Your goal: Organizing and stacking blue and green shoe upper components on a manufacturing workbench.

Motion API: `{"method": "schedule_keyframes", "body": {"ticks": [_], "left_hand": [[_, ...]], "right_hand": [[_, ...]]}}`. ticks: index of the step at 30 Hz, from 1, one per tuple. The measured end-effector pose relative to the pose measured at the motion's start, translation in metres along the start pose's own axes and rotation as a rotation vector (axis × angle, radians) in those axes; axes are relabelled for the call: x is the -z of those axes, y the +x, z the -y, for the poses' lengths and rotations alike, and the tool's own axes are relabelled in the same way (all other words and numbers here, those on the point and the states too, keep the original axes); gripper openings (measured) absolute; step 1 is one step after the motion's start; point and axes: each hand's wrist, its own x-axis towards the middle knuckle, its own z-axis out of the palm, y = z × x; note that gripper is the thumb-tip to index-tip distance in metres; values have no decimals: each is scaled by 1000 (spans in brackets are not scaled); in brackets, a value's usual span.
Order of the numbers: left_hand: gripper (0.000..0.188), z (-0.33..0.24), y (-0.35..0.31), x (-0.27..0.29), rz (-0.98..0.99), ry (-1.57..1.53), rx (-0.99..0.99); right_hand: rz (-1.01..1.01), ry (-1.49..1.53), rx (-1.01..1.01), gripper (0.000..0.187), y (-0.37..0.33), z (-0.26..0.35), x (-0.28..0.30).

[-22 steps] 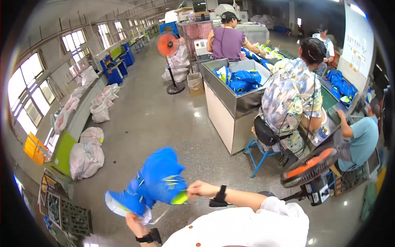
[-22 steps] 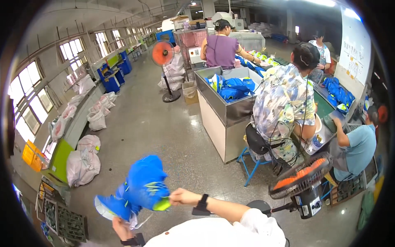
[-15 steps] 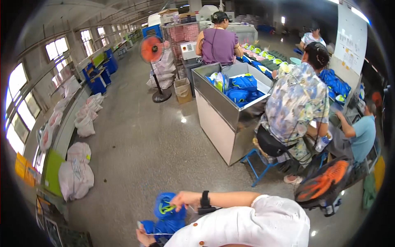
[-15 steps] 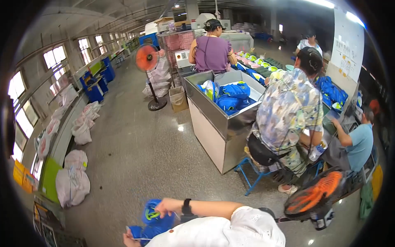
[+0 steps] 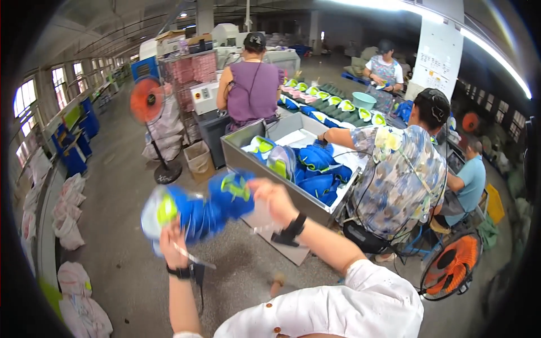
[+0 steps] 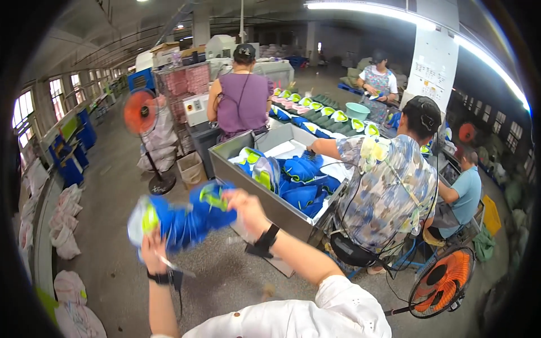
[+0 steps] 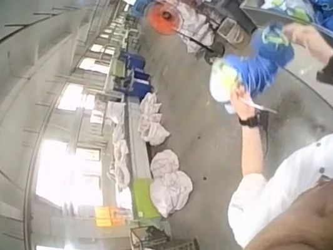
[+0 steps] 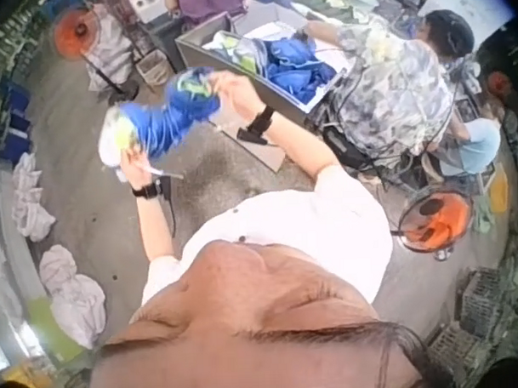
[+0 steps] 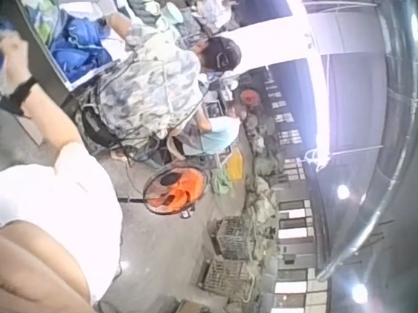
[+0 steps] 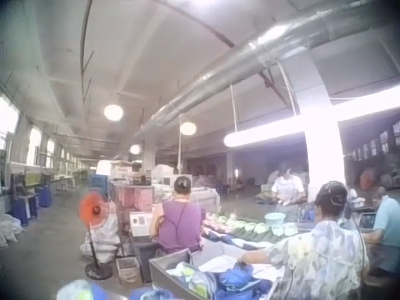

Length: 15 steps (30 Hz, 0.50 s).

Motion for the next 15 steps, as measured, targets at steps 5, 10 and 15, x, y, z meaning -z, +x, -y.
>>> {"method": "schedule_keyframes", "body": {"ticks": [5,10,15], "left_hand": [[34,101,195,-155,266,-154,32],[27,243,315,-206,528,725,109],[32,368,345,-151,850,1716,0]], "right_hand": [[-180,-256,422,22,95,85,112],[-298,-925,178,21,147,70,208],[-226,-1882,-408,24,161,-8,269]]}}
